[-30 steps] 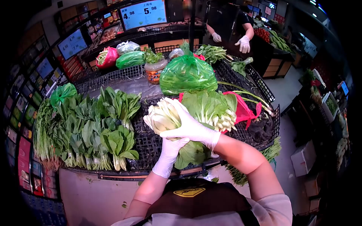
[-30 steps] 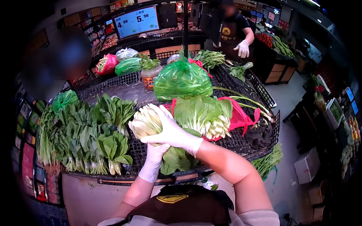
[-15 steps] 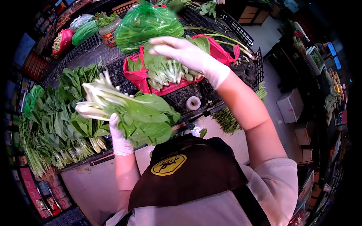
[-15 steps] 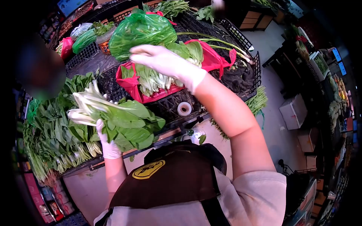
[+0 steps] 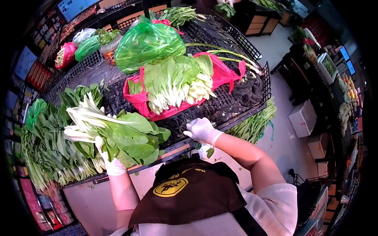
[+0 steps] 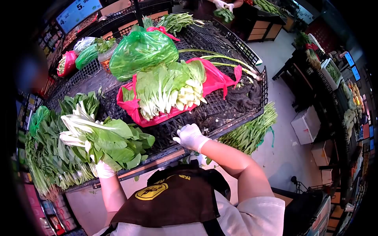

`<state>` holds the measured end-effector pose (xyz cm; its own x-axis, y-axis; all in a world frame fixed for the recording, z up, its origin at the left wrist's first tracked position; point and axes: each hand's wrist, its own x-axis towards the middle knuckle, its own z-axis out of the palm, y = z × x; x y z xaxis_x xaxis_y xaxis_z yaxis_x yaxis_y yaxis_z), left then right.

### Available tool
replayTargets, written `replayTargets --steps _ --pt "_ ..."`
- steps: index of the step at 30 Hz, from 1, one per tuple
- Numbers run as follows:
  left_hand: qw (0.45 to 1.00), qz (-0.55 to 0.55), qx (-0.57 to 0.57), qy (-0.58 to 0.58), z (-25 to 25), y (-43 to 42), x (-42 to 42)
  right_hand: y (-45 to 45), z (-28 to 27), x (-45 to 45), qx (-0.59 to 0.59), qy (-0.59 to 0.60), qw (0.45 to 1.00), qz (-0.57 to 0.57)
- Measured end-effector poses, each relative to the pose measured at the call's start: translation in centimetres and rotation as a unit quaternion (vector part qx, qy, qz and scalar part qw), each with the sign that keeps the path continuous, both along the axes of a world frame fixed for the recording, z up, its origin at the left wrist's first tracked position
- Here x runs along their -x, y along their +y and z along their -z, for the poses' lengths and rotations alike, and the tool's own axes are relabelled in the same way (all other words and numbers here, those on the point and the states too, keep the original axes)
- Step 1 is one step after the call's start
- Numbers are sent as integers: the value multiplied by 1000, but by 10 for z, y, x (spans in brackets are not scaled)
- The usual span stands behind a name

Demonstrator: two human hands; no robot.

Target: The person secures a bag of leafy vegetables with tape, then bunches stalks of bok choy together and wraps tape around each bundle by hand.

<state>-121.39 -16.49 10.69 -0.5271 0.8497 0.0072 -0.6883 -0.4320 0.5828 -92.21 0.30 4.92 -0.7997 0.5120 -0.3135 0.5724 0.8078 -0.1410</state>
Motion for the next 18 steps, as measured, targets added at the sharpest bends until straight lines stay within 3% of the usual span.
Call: replayTargets --steps 2,5,6,8,10,11,13,14,15,18 --pt "1000 1 1 -1 3 1 -1 12 6 1 62 -12 998 20" --pt "1000 2 3 -1 7 2 -2 27 28 -14 130 113 985 20" --pt "1000 0 3 0 10 0 -2 29 12 -12 222 63 968 103" --pt "1000 3 0 2 14 0 1 37 38 -27 335 246 884 212" --pt "1000 25 -9 10 8 2 -3 47 38 -31 462 362 750 304" --pt "999 49 -21 12 4 3 -6 49 40 -34 521 416 683 299" --pt "994 95 -45 17 -11 9 -14 31 -31 -27 565 483 622 246" --pt "994 103 -1 29 0 10 -4 32 -43 -26 537 509 637 214" --pt "988 127 1 92 -19 21 -14 34 -56 -24 507 536 651 180" --pt "974 204 -6 94 -37 41 -28 39 -111 -15 409 574 694 145"
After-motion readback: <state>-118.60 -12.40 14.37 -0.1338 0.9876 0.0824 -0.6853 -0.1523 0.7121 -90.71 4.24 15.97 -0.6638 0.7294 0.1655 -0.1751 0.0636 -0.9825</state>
